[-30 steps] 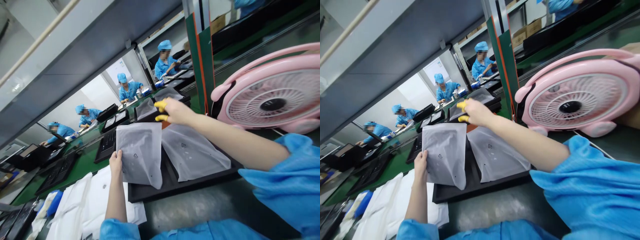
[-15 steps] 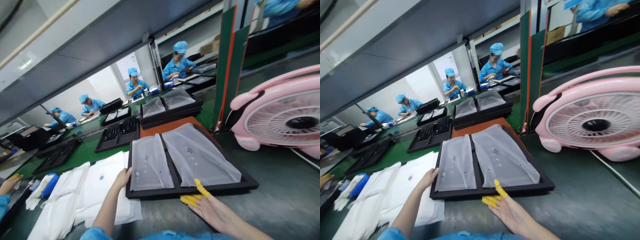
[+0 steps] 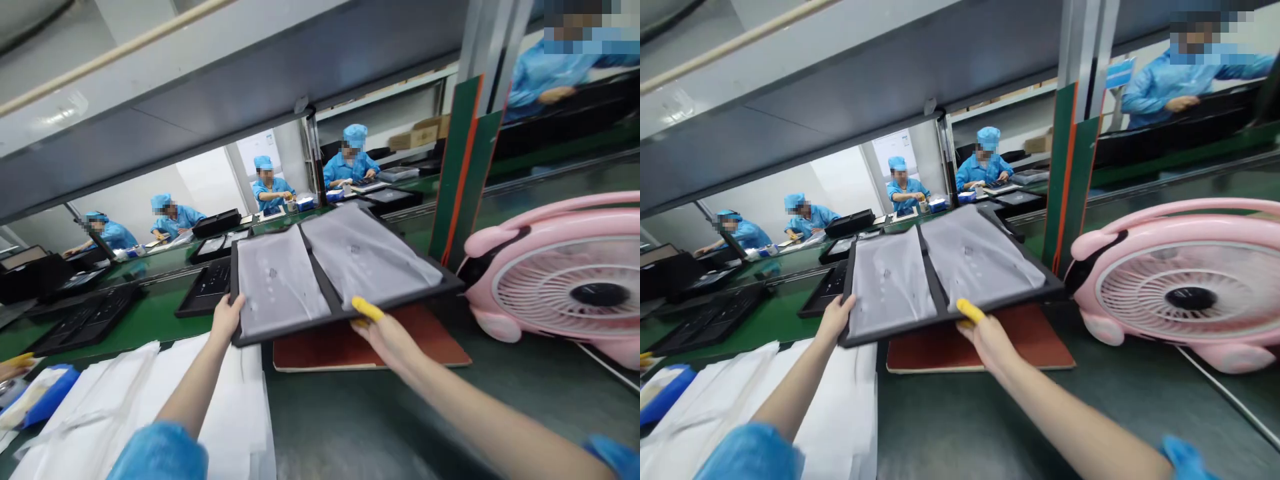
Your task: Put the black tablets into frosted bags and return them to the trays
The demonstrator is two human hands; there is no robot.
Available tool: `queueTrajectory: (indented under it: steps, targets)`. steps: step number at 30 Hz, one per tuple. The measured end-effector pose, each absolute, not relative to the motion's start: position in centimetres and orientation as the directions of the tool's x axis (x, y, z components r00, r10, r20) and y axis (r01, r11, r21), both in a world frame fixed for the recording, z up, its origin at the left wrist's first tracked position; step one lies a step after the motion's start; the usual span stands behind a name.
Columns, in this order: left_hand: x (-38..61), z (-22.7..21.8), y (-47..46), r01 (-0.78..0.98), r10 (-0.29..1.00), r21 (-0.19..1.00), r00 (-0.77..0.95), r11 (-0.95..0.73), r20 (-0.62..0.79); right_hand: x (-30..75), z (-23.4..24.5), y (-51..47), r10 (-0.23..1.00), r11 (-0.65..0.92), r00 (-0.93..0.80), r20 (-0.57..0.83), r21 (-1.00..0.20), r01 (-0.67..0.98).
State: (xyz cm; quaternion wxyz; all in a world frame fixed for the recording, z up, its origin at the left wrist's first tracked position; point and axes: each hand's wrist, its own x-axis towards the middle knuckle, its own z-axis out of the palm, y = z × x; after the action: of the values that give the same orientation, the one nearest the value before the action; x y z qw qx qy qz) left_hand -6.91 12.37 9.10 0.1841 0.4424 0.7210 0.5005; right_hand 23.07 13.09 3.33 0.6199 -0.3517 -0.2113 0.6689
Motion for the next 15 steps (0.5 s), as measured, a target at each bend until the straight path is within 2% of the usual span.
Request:
queueTrajectory:
  steps: [4, 8, 11, 15]
  targets:
    - [-5.6, 11.4, 22.7, 0.274, 0.847, 0.961, -0.498, -0.046, 0.183, 23.2, 8.7, 24.5, 0.986, -0.035, 0.095, -0.134, -0.734, -0.679]
    - [-4.0, 10.0, 29.9, 0.259, 0.855, 0.961, -0.473, -0.096, 0.213, 24.2, 10.9, 33.2, 0.981, -0.008, 0.150, -0.123, -0.797, -0.604]
    - [-5.4, 6.7, 32.0, 0.333, 0.848, 0.942, -0.490, -0.034, 0.204, 24.9, 9.8, 37.3, 0.972, -0.039, 0.178, -0.156, -0.849, -0.526]
    - [-12.1, 2.4, 30.3, 0.462, 0.759, 0.866, -0.629, 0.193, 0.166, 27.1, 6.5, 40.1, 0.962, -0.130, 0.166, -0.216, -0.899, -0.418]
